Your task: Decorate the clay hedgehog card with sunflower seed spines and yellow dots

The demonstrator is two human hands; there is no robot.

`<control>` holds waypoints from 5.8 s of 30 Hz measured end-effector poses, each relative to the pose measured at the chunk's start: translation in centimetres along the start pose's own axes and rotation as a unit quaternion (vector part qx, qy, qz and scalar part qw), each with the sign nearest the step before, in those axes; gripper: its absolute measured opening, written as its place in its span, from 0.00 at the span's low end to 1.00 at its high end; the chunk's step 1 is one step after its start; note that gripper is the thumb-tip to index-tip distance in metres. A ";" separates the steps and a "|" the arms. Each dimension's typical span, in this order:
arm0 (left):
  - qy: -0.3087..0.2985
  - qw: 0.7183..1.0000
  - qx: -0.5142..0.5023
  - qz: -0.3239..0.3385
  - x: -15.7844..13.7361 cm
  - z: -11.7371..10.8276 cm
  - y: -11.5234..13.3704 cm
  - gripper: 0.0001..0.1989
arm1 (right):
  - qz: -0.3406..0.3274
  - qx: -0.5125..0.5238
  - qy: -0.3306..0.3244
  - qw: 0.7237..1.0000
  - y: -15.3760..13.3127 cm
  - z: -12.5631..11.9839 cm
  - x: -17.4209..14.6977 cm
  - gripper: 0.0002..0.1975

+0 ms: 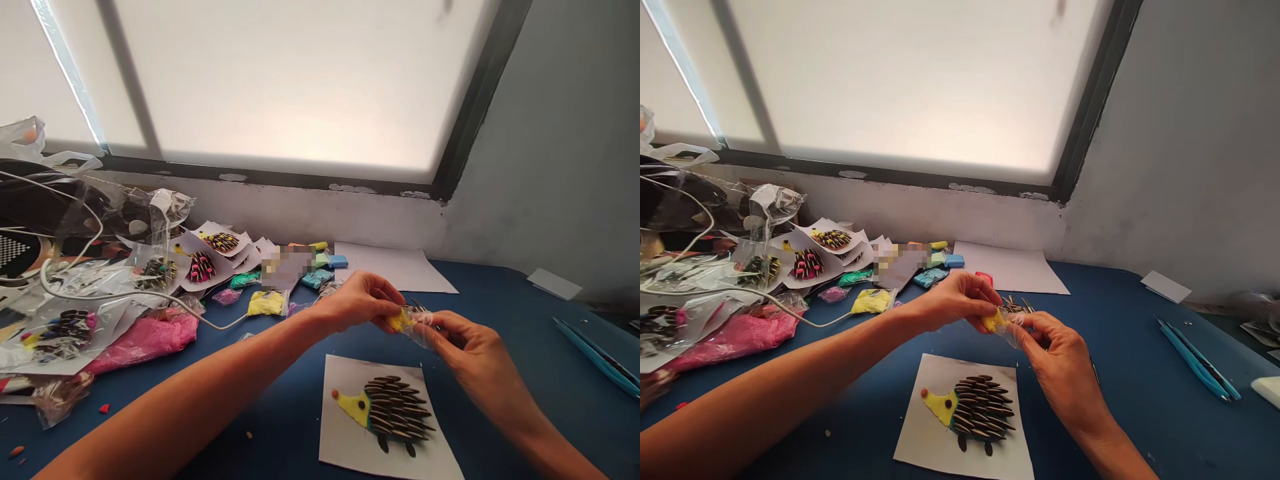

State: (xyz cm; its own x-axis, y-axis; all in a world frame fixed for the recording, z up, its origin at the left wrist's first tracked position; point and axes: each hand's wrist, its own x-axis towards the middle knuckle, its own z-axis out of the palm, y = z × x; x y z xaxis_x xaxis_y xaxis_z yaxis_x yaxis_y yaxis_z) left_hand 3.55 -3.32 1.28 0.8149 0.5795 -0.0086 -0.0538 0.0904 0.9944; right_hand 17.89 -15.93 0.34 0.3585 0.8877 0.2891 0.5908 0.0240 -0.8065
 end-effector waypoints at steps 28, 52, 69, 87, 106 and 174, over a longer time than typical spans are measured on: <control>-0.001 0.960 0.271 0.073 -0.3 0.0 -0.1 0.04 | -0.017 0.006 0.035 0.999 -0.5 0.4 -0.4 0.20; -0.061 0.995 0.073 -0.012 0.1 -0.7 -0.7 0.11 | -0.007 0.013 -0.006 1.000 -1.3 0.2 -0.8 0.19; -0.106 0.991 0.061 -0.047 0.0 -0.8 -0.6 0.14 | 0.000 0.050 0.064 0.997 -1.1 0.3 -0.5 0.21; -0.039 0.995 0.092 0.026 0.1 -0.9 -0.7 0.11 | -0.005 0.020 -0.006 1.000 -0.8 0.4 -0.5 0.21; -0.161 0.984 0.055 -0.047 -0.1 -1.7 -0.6 0.22 | -0.020 -0.001 0.003 1.000 -0.6 0.4 -0.6 0.19; -0.054 0.996 0.074 -0.011 0.0 -0.7 -0.4 0.04 | -0.059 -0.066 0.058 0.994 -0.3 0.6 -0.8 0.20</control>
State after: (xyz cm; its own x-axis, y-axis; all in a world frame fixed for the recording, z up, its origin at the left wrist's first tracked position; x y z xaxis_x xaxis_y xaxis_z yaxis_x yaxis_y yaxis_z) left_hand 3.16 -2.78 0.76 0.8723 0.4883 -0.0277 0.0446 -0.0231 0.9987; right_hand 17.05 -16.35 0.04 0.3574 0.8225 0.4425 0.7209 0.0582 -0.6906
